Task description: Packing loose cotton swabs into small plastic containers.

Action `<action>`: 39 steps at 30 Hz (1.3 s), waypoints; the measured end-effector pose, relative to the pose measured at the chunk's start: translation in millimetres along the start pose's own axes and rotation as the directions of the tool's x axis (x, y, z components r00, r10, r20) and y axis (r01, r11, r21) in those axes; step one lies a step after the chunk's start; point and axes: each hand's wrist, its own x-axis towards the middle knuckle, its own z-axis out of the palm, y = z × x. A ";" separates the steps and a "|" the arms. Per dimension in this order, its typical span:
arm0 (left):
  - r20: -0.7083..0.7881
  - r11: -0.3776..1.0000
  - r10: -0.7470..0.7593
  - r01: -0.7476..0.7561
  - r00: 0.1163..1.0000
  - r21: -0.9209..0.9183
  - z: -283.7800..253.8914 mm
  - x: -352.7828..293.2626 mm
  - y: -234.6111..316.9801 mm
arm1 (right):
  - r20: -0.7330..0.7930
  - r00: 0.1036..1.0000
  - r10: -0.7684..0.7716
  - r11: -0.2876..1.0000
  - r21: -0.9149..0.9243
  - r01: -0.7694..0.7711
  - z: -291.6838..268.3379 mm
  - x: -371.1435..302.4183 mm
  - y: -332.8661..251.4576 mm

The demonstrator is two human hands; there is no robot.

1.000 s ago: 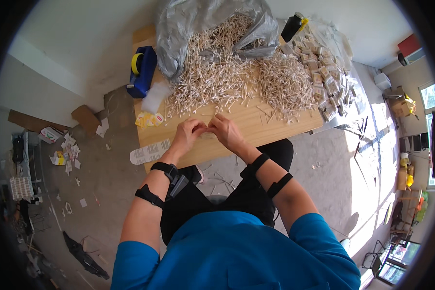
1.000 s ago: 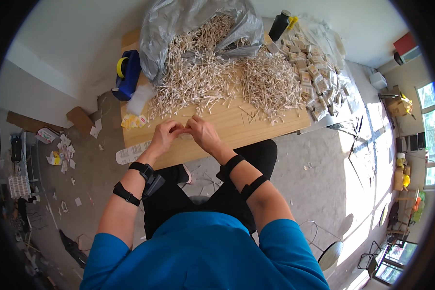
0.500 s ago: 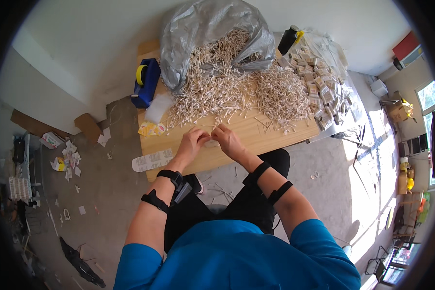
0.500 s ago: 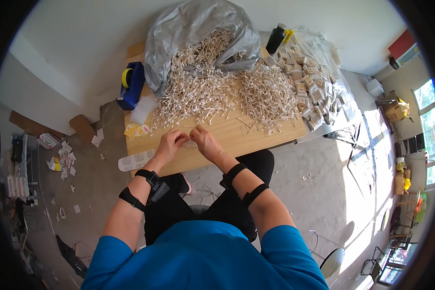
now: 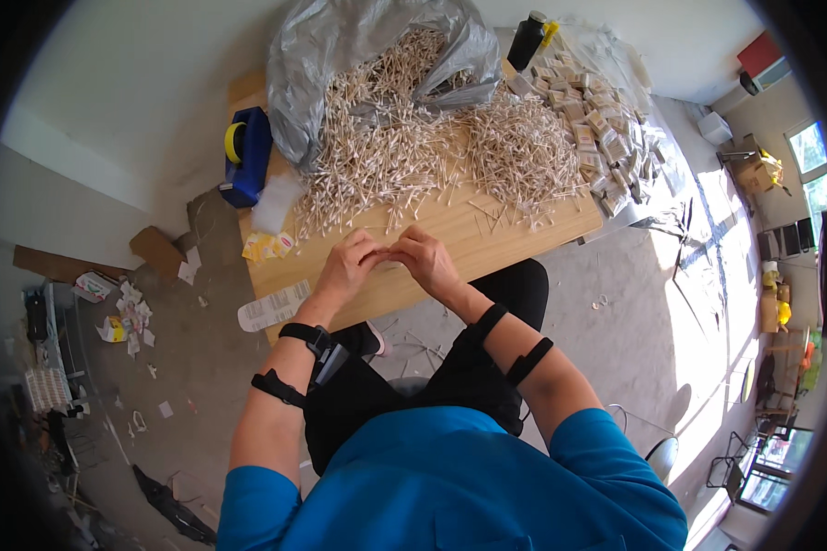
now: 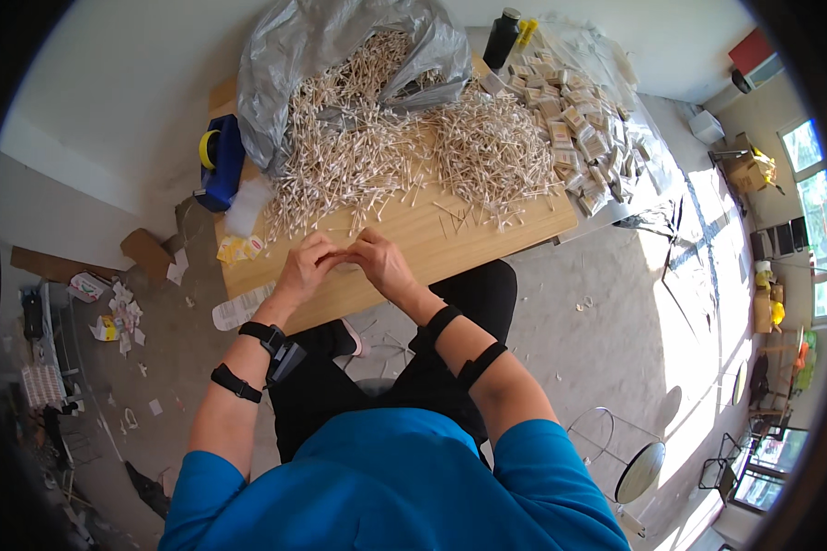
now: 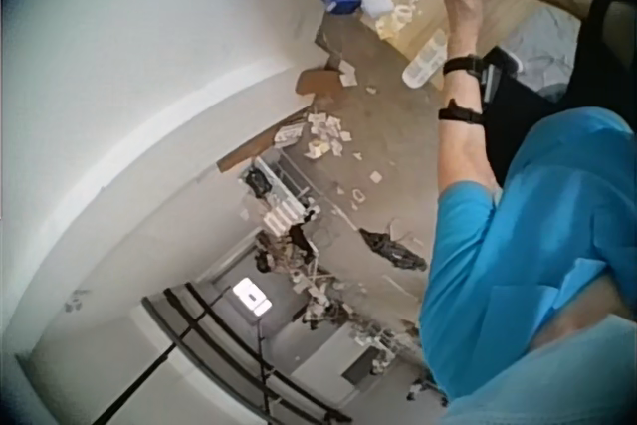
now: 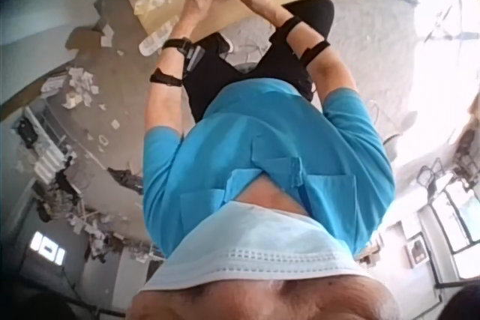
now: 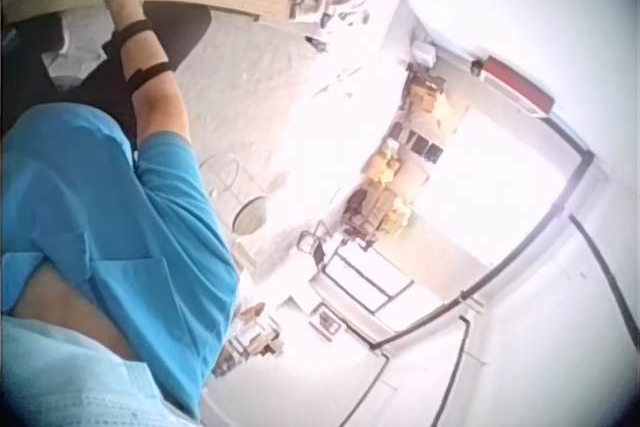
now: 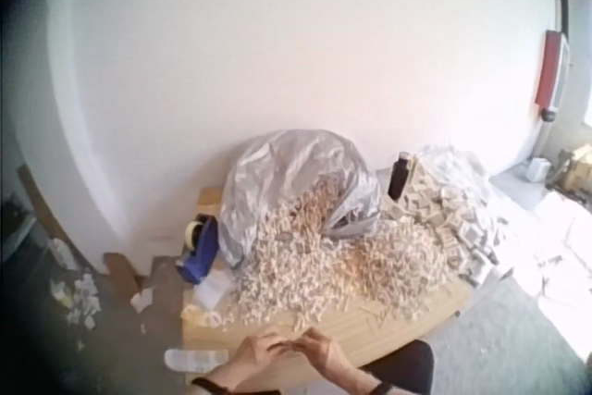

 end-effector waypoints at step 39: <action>-0.433 0.879 -0.154 -0.077 0.888 -0.471 -45.0 -35.0 206.0 | 0.162 0.876 0.455 -0.290 0.957 -0.026 -36.8 -7.7 -176.2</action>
